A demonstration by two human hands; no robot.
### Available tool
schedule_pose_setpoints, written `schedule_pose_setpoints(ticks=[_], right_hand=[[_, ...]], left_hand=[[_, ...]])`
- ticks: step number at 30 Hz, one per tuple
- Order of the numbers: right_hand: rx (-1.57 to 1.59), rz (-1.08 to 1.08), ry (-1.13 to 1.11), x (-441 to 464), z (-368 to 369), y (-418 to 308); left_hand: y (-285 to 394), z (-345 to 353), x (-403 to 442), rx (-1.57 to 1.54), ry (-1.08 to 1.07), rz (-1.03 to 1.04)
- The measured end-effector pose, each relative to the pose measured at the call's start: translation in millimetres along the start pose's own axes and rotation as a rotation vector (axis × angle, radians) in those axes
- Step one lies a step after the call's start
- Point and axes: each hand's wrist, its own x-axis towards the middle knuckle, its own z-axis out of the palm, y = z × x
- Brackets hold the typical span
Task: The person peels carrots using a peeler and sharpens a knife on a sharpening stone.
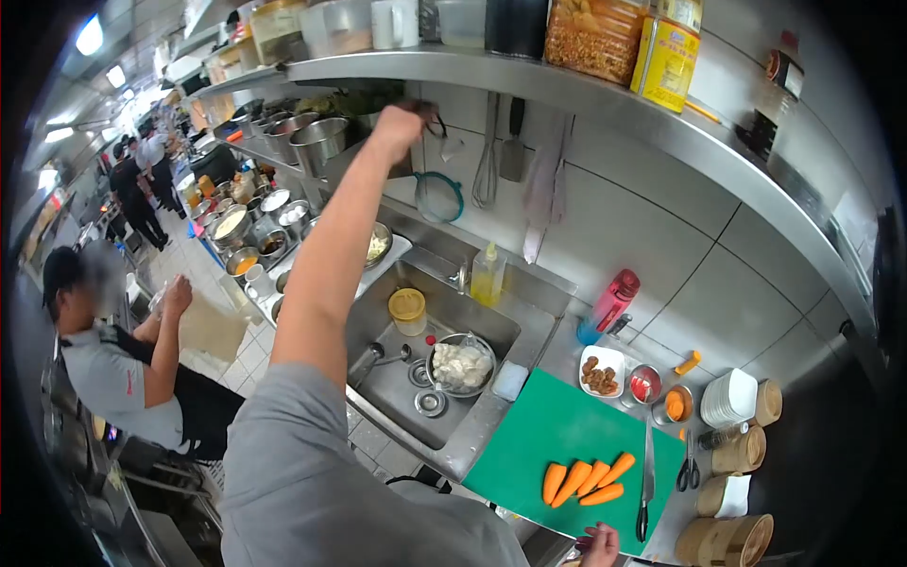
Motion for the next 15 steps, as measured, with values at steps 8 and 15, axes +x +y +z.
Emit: schedule_pose_setpoints(ticks=[8,15], right_hand=[[-0.588,0.060,-0.127,-74,69,28],[-0.699,0.132,-0.032,-141,79,44]], left_hand=[[-120,18,218,0.765,0.166,0.313],[-213,-3,330,1.596,0.117,0.758]])
